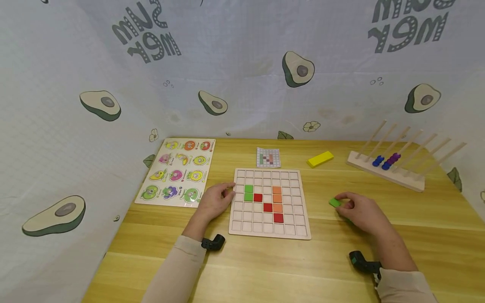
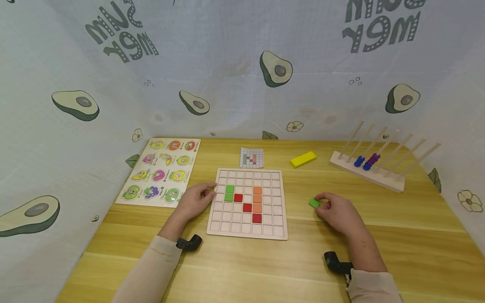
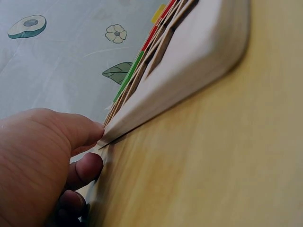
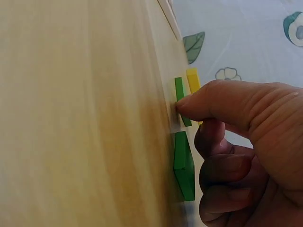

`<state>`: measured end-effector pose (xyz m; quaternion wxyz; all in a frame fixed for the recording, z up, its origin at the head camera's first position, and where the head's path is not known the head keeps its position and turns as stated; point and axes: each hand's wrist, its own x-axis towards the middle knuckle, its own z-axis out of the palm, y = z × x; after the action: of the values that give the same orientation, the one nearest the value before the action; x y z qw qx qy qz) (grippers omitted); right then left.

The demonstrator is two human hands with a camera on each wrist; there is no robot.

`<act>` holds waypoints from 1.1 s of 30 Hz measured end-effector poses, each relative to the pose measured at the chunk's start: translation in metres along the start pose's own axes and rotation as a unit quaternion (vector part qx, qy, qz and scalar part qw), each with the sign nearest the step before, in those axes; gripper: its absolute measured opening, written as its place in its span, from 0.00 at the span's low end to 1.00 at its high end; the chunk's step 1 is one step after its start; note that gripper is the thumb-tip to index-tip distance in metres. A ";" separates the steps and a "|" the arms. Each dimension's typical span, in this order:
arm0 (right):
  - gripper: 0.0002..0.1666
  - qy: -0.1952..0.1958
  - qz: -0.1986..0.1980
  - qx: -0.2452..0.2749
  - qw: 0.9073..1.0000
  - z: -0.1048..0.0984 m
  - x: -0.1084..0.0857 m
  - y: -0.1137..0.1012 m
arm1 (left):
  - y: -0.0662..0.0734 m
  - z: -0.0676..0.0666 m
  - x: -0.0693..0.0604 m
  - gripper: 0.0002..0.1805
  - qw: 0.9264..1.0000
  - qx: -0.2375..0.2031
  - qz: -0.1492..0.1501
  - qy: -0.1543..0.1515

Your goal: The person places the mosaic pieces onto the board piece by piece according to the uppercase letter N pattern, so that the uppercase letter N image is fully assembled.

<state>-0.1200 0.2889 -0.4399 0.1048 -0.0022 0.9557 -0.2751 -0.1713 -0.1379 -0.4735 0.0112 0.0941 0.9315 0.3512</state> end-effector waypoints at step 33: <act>0.25 -0.012 -0.006 0.000 1.000 -0.003 0.001 -0.027 | 0.000 0.000 0.000 0.19 1.000 0.006 0.001 -0.002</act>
<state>-0.1234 0.2677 -0.4234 0.1149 -0.0117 0.9544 -0.2753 -0.1712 -0.1382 -0.4732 0.0115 0.0960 0.9336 0.3451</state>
